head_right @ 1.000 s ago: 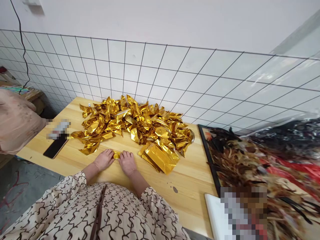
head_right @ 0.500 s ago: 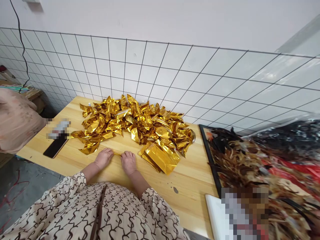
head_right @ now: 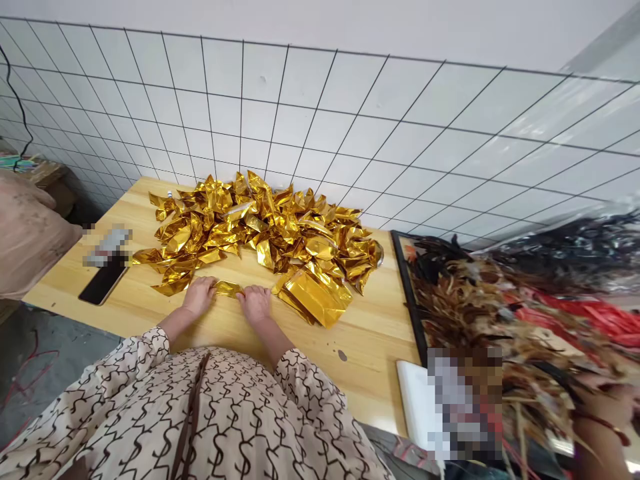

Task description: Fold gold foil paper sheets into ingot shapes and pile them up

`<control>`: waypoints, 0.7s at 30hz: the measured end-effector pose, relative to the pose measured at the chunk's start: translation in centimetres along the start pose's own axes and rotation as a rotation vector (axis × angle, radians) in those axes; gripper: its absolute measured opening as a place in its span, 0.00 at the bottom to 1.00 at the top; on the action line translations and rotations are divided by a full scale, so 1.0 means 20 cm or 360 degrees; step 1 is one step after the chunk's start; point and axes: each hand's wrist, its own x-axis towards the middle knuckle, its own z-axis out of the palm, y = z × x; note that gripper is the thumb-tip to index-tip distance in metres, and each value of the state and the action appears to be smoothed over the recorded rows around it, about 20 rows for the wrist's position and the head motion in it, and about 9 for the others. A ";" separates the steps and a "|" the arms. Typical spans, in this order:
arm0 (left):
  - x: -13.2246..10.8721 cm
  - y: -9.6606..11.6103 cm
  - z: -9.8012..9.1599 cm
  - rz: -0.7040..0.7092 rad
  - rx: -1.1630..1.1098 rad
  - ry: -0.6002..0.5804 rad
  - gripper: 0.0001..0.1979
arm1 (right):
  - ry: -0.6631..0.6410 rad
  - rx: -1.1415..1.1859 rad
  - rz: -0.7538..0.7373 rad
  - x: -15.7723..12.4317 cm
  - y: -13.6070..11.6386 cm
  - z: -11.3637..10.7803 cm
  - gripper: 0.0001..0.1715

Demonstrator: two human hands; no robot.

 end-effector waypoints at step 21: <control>-0.16 0.00 0.21 0.0595 0.0293 -0.0321 0.36 | 0.0247 0.0000 -0.0477 -0.03 -0.05 0.13 0.29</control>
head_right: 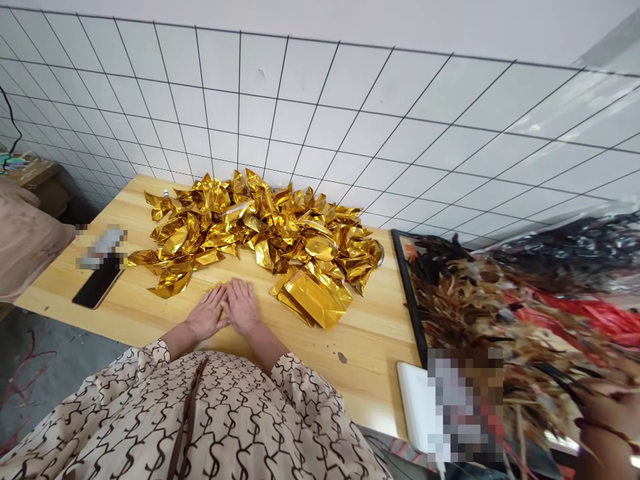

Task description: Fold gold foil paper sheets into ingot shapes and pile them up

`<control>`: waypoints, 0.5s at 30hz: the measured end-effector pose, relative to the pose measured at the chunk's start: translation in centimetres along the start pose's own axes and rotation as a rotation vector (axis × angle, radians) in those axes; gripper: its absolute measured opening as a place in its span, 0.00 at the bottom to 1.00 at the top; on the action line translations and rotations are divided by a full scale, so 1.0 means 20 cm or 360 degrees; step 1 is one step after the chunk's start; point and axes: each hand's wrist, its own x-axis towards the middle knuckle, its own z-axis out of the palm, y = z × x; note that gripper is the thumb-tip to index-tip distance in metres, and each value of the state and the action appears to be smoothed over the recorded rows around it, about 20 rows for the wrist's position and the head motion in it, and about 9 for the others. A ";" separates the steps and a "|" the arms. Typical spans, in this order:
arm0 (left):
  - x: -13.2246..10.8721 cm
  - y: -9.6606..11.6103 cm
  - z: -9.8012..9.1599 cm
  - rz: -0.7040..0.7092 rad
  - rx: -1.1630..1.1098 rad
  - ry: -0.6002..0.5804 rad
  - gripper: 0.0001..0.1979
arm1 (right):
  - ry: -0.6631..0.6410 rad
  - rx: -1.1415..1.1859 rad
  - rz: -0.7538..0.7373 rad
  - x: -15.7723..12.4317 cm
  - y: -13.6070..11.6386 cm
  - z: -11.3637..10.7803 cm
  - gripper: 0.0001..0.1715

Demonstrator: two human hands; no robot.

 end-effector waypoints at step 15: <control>-0.02 0.01 -0.03 -0.0042 0.0010 -0.0015 0.37 | -0.0280 0.0093 -0.0042 -0.05 0.02 0.09 0.39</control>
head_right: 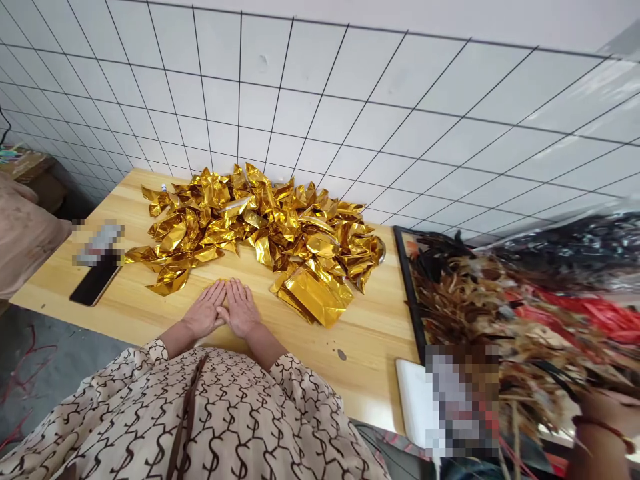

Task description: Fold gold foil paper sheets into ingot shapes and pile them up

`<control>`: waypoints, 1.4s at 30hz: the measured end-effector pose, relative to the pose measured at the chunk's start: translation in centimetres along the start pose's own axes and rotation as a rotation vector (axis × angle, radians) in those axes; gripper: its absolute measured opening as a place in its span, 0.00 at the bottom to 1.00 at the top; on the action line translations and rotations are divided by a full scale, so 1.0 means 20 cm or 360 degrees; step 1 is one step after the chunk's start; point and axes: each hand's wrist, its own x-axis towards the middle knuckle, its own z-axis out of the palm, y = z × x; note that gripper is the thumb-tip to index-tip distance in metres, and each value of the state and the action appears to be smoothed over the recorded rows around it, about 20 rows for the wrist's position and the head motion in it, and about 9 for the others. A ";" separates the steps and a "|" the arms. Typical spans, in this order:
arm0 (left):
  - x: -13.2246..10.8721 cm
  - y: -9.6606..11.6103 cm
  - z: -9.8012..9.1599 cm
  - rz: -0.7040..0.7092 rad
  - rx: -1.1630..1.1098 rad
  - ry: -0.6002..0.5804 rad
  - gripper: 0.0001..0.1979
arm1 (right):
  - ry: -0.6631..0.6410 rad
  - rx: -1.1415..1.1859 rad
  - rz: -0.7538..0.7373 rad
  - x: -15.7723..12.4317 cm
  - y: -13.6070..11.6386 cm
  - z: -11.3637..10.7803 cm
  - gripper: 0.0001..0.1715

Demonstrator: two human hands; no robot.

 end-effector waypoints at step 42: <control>0.04 -0.05 -0.02 0.0005 -0.0083 -0.0064 0.38 | -0.0034 -0.0104 0.0016 0.03 0.01 0.02 0.38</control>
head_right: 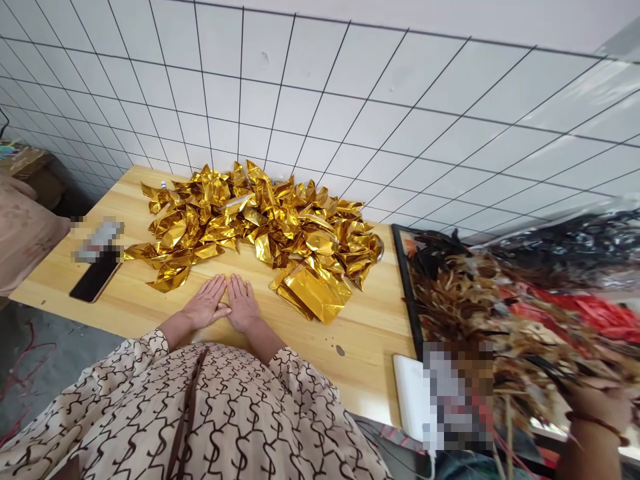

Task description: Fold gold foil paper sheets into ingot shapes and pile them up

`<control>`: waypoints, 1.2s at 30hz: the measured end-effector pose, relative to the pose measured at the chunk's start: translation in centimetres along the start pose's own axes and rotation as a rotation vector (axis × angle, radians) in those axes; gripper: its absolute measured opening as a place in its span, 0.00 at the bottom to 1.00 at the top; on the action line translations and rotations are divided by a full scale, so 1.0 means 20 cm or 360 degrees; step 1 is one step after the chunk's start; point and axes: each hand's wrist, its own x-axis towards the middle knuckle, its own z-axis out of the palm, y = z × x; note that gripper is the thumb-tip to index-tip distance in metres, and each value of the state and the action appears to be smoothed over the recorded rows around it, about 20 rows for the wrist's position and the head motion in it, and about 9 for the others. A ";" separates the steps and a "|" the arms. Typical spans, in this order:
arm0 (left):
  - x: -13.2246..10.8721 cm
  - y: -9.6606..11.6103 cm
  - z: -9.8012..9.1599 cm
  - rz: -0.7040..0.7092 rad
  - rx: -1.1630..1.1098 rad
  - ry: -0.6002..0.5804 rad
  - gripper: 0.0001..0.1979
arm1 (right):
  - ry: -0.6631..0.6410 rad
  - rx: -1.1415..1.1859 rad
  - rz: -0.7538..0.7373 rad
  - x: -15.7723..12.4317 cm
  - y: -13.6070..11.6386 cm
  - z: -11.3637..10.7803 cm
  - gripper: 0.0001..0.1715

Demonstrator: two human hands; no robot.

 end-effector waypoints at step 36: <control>0.03 -0.01 0.01 0.0078 0.0078 0.0005 0.40 | 0.0058 -0.0187 0.0022 -0.02 0.09 0.05 0.38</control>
